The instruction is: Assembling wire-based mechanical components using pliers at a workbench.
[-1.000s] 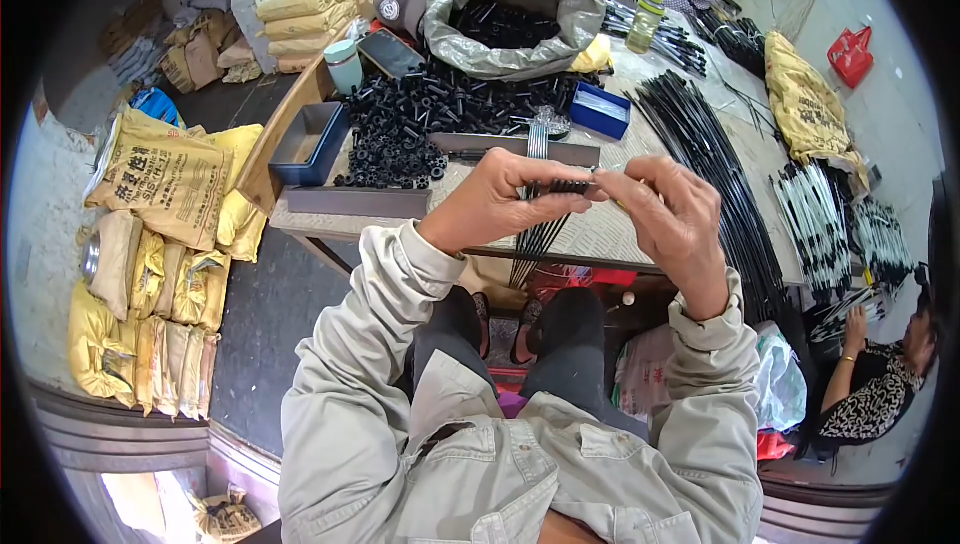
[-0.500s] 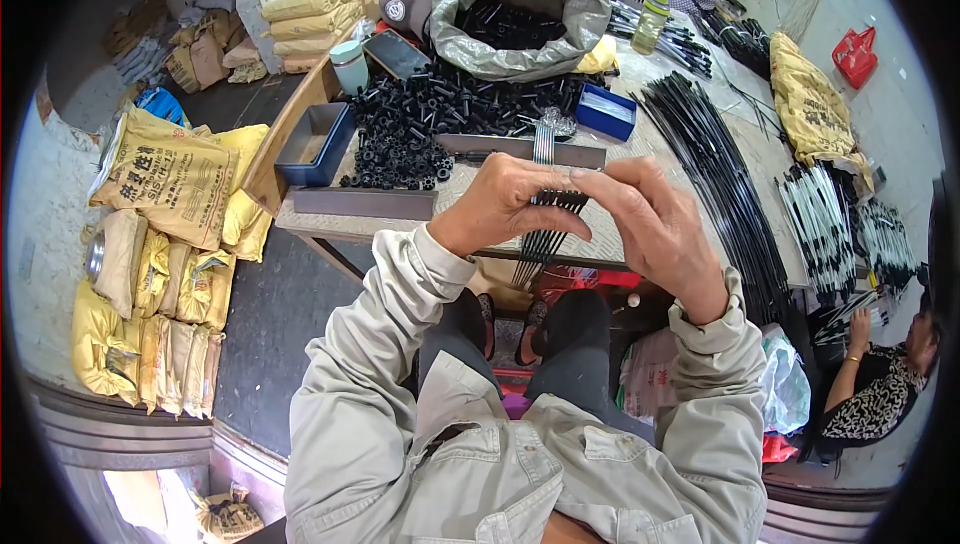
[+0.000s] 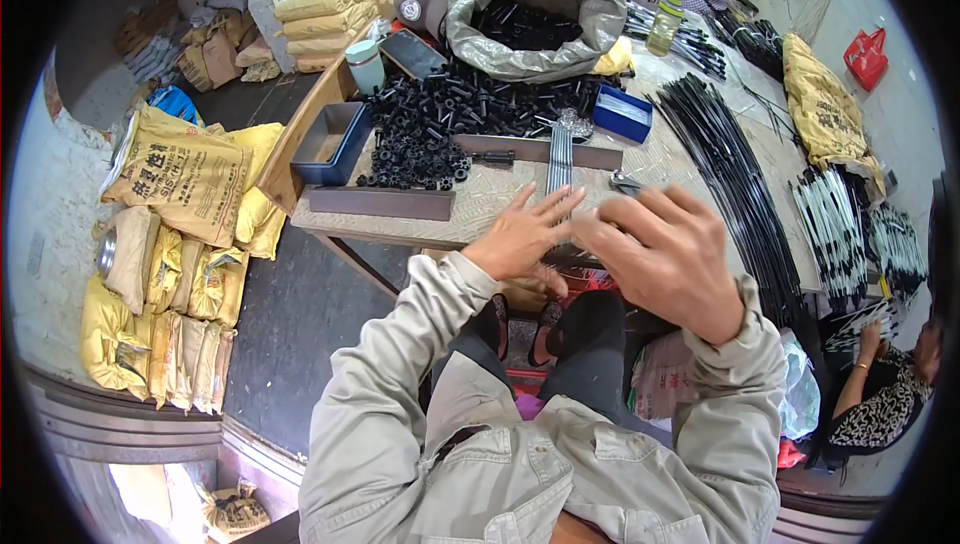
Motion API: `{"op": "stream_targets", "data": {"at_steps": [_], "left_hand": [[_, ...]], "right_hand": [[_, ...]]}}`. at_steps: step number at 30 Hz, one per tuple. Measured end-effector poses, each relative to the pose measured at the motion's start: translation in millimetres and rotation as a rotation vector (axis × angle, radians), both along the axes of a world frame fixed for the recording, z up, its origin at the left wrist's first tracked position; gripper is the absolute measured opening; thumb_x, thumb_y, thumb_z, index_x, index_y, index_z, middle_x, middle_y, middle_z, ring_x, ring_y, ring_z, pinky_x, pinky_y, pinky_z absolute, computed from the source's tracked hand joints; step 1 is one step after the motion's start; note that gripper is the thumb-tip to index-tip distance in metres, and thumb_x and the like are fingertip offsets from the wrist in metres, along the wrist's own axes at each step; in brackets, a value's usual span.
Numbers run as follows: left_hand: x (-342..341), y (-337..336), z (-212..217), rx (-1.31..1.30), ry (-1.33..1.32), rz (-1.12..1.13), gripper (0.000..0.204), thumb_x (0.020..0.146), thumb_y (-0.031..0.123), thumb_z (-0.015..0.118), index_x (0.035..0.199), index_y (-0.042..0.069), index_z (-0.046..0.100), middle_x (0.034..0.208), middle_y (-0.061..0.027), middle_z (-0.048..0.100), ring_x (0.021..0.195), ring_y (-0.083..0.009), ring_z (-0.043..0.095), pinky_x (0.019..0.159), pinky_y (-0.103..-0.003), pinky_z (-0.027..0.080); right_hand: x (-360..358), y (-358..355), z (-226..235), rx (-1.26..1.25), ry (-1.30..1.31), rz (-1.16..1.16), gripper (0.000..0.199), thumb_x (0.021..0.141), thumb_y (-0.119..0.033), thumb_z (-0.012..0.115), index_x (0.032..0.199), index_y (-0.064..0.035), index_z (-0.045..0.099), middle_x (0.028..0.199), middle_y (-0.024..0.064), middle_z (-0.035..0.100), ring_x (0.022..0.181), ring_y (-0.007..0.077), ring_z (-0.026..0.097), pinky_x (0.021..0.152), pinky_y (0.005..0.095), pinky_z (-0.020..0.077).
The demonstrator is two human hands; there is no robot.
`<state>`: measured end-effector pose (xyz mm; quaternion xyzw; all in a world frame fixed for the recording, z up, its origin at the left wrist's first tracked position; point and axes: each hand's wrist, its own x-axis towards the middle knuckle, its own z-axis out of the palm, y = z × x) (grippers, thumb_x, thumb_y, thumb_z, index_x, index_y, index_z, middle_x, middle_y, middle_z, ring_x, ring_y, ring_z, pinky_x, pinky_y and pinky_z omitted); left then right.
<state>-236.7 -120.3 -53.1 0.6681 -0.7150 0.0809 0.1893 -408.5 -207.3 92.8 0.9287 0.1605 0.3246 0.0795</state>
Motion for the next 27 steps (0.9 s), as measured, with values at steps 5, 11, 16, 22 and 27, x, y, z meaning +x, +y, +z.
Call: {"op": "stream_targets", "data": {"at_steps": [5, 11, 16, 22, 27], "left_hand": [[-6, -6, -47, -0.045, -0.039, 0.054, 0.087, 0.061, 0.047, 0.070, 0.135, 0.019, 0.034, 0.141, -0.0102, 0.029, 0.129, -0.0300, 0.027, 0.103, -0.042, 0.029], [-31, 1, -51, -0.144, -0.074, 0.046, 0.085, 0.052, 0.029, 0.078, 0.128, 0.015, 0.043, 0.136, -0.0076, 0.038, 0.128, -0.0275, 0.031, 0.104, -0.040, 0.030], [-113, 18, 1, -0.432, 0.545, -0.173, 0.030, 0.058, 0.031, 0.074, 0.077, 0.012, 0.060, 0.079, -0.0024, 0.063, 0.077, -0.0213, 0.062, 0.074, -0.034, 0.047], [-62, 64, 55, -0.463, -0.001, -0.022, 0.037, 0.050, 0.044, 0.070, 0.062, 0.014, 0.053, 0.058, -0.0005, 0.048, 0.057, -0.0204, 0.053, 0.051, -0.033, 0.042], [28, 59, 83, -0.079, -0.514, -0.108, 0.043, 0.059, 0.056, 0.063, 0.056, 0.013, 0.056, 0.065, 0.0009, 0.051, 0.065, -0.0178, 0.055, 0.052, -0.032, 0.042]], "right_hand": [[-36, 7, 0, 0.114, 0.249, 0.108, 0.018, 0.067, -0.014, 0.067, 0.081, -0.0090, 0.059, 0.070, -0.0001, 0.052, 0.056, 0.0127, 0.054, 0.046, 0.0273, 0.0385], [-85, 21, 22, 0.093, 0.484, 0.338, 0.024, 0.061, -0.015, 0.065, 0.084, -0.0068, 0.063, 0.072, -0.0005, 0.052, 0.044, 0.0073, 0.042, 0.037, 0.0230, 0.0316], [-186, 24, 31, 0.099, -0.109, 0.284, 0.014, 0.064, -0.011, 0.061, 0.077, -0.0055, 0.063, 0.067, 0.0031, 0.053, 0.046, 0.0128, 0.045, 0.043, 0.0247, 0.0381], [-297, -23, -42, 0.658, -0.207, 0.008, 0.010, 0.068, -0.014, 0.059, 0.064, -0.0081, 0.052, 0.065, 0.0058, 0.053, 0.050, 0.0231, 0.045, 0.046, 0.0323, 0.0360], [-160, -15, -135, 1.358, 0.768, -0.271, 0.048, 0.073, -0.005, 0.063, 0.118, -0.0059, 0.049, 0.110, 0.0100, 0.054, 0.088, 0.0241, 0.057, 0.079, 0.0311, 0.0447]]}}
